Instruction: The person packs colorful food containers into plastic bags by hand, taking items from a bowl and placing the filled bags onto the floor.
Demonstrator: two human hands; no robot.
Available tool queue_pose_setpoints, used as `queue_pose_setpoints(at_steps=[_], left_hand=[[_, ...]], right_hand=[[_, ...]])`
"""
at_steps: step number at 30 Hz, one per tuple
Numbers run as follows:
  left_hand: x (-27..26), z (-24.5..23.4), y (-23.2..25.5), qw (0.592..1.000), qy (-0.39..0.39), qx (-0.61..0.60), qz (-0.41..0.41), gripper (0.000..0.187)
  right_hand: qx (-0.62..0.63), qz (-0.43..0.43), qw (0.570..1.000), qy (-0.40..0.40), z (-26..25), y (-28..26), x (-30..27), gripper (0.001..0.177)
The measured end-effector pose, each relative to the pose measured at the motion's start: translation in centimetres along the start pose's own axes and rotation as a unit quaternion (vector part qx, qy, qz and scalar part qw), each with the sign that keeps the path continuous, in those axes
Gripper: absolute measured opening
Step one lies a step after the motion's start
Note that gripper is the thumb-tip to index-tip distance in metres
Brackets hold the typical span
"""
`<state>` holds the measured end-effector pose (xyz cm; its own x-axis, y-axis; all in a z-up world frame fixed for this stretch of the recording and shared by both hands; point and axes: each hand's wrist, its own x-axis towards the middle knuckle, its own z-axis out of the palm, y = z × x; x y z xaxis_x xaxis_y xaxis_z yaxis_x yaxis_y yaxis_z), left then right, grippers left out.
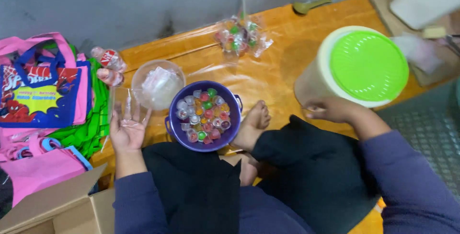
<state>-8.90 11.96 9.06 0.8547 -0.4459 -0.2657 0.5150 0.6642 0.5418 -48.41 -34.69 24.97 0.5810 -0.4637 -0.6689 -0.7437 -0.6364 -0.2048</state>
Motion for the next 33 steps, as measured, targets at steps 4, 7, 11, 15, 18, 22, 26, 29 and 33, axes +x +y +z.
queue_pose_setpoints(at_steps=[4,7,11,15,18,22,26,29,33], left_hand=[[-0.8,-1.0,-0.7,1.000,-0.022,0.000,-0.013,0.028],[-1.5,-0.2,-1.2,0.999,-0.032,0.005,-0.017,0.029],[-2.1,-1.4,-1.8,0.997,-0.074,0.007,-0.028,0.035],[-1.0,-3.3,-1.5,0.998,-0.052,-0.003,-0.046,0.033],[-1.4,-3.0,-1.5,0.998,-0.030,0.031,-0.041,0.052],[-2.5,-1.2,-1.8,0.996,-0.048,0.049,-0.065,0.040],[-3.8,0.1,-1.5,0.996,-0.021,0.069,-0.047,0.018],[-3.9,0.0,-2.0,0.995,-0.045,0.076,-0.051,0.015],[-3.2,-0.3,-3.1,0.994,-0.044,0.080,-0.059,0.017]], right_hand=[[-0.014,0.085,0.996,-0.021,9.9,18.0,1.8,0.075],[0.022,0.057,0.978,0.198,17.0,24.6,0.0,0.040],[-0.159,0.316,0.932,0.076,20.9,24.3,1.4,0.055],[-0.055,0.334,0.931,0.135,28.4,31.1,2.3,0.081],[-0.088,0.359,0.925,0.086,27.2,27.3,-4.3,0.085],[-0.108,0.420,0.901,-0.018,27.7,27.0,-6.9,0.030],[-0.018,0.382,0.922,0.053,30.9,33.8,-3.6,0.045],[-0.053,0.278,0.957,0.071,28.3,34.0,2.0,0.054],[-0.003,0.183,0.968,0.173,16.9,20.8,2.8,0.052]])
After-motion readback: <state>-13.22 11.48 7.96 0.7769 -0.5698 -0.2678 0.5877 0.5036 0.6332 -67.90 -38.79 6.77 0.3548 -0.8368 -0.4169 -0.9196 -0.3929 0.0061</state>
